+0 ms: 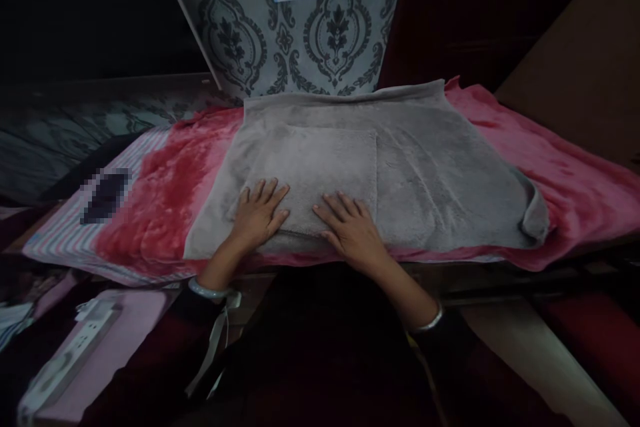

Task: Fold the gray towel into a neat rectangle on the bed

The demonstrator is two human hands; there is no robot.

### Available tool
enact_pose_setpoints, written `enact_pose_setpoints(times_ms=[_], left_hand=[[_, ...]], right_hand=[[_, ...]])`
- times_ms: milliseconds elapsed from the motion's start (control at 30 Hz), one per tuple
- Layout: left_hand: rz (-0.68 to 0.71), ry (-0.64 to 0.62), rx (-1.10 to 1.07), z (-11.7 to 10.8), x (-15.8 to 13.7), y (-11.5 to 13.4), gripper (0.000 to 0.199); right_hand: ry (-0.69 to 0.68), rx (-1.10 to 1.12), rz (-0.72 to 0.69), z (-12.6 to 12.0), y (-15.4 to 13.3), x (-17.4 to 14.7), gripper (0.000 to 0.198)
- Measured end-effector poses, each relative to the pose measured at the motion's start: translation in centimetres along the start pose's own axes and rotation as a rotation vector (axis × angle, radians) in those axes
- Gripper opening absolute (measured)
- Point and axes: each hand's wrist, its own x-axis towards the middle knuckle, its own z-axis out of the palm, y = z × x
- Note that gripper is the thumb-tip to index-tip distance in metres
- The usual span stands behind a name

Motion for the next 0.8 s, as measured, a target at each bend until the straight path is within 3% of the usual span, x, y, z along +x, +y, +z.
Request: enact_pose_setpoints(times_ms=[133, 233, 367, 467, 600, 800], left_hand=[[-0.028, 0.033, -0.099, 1.0, -0.4, -0.9, 0.055], [-0.15, 0.174, -0.278, 0.8, -0.8, -2.6, 0.048], [-0.388, 0.444, -0.773, 0.5, -1.5, -5.2, 0.043], [-0.494, 0.546, -1.179, 0.1, -2.0, -6.2, 0.043], [-0.619, 0.495, -1.45, -0.7, -2.5, -6.4, 0.047], [-0.713, 0.405, -1.504, -1.3, -2.5, -5.6, 0.047]], right_hand=[[0.043, 0.079, 0.051, 0.7, 1.4, -2.0, 0.049], [0.14, 0.223, 0.156, 0.6, 2.3, -3.7, 0.048], [0.383, 0.583, 0.385, 0.2, 2.5, -5.0, 0.054], [0.546, 0.959, 0.601, -0.2, 2.0, -5.0, 0.058], [0.625, 1.439, 0.844, -0.8, 1.7, -4.7, 0.056], [0.592, 1.831, 0.926, -0.7, -0.5, -4.2, 0.029]])
